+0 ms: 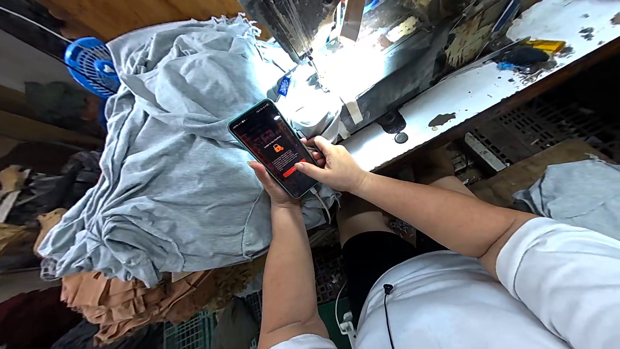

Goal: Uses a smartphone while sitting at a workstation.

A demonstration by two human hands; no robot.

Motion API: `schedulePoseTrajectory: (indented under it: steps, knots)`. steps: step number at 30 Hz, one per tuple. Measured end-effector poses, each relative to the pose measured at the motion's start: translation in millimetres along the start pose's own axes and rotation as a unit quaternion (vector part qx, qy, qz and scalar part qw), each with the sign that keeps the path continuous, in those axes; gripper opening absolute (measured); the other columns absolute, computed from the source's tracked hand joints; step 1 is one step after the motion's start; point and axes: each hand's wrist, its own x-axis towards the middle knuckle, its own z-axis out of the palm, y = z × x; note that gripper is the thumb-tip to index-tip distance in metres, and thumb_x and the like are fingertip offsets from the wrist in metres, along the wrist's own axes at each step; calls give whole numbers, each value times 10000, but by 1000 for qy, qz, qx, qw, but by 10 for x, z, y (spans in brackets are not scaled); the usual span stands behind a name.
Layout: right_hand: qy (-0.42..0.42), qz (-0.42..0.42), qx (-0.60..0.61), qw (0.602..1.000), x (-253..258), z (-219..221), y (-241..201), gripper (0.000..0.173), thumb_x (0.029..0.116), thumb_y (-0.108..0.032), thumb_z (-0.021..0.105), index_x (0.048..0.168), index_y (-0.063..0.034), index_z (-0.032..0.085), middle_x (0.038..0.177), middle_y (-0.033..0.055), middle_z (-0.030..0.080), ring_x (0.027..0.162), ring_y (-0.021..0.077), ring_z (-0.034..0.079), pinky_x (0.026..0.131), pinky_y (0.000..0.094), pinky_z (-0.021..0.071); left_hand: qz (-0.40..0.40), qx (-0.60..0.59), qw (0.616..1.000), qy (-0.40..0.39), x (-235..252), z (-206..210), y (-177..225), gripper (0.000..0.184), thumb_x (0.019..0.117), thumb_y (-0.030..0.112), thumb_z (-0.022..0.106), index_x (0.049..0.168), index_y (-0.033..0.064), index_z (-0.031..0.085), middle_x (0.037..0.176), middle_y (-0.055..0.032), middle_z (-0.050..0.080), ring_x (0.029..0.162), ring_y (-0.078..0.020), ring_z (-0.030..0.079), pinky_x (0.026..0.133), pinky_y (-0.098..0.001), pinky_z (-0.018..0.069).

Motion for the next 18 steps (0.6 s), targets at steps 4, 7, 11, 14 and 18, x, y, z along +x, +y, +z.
schedulePoseTrajectory:
  steps: [4, 7, 11, 14, 18]
  knots:
    - [-5, -32, 14, 999, -5, -20, 20, 464, 1002, -349, 603, 1331, -21, 605, 889, 66, 663, 715, 145, 615, 664, 373, 535, -5, 7, 1000, 16, -8, 13, 13, 721, 804, 747, 663, 1290, 214, 644, 1177, -18, 729, 1093, -148, 703, 942, -366, 591]
    - [-11, -44, 36, 998, -2, -44, 38, 367, 1044, -229, 486, 1309, -13, 620, 967, 91, 708, 812, 148, 672, 746, 385, 561, -25, -8, 1000, -4, 0, -19, 25, 769, 803, 746, 666, 1325, 183, 626, 1218, -65, 712, 1117, -200, 693, 946, -397, 587]
    - [5, -42, 15, 999, 6, -9, 38, 345, 1037, -220, 546, 1308, -20, 621, 923, 82, 703, 760, 148, 660, 706, 373, 556, -10, -11, 1000, 16, 25, -46, -4, 771, 767, 739, 704, 1292, 178, 636, 1178, -55, 722, 1073, -189, 703, 915, -388, 597]
    - [-20, -35, -4, 999, 7, -12, 37, 623, 907, -363, 753, 1391, -21, 559, 991, 105, 718, 783, 177, 683, 720, 400, 583, 13, -18, 1000, -2, 44, -48, -20, 694, 806, 707, 687, 1288, 209, 645, 1196, -16, 726, 1114, -146, 691, 969, -364, 576]
    - [-44, -30, 5, 999, 17, -25, 42, 785, 821, -398, 841, 1430, -22, 516, 1084, 111, 725, 873, 189, 710, 782, 414, 600, 7, -20, 1000, -5, 53, -82, -28, 725, 792, 734, 681, 1289, 207, 643, 1192, -23, 723, 1116, -158, 687, 968, -371, 573]
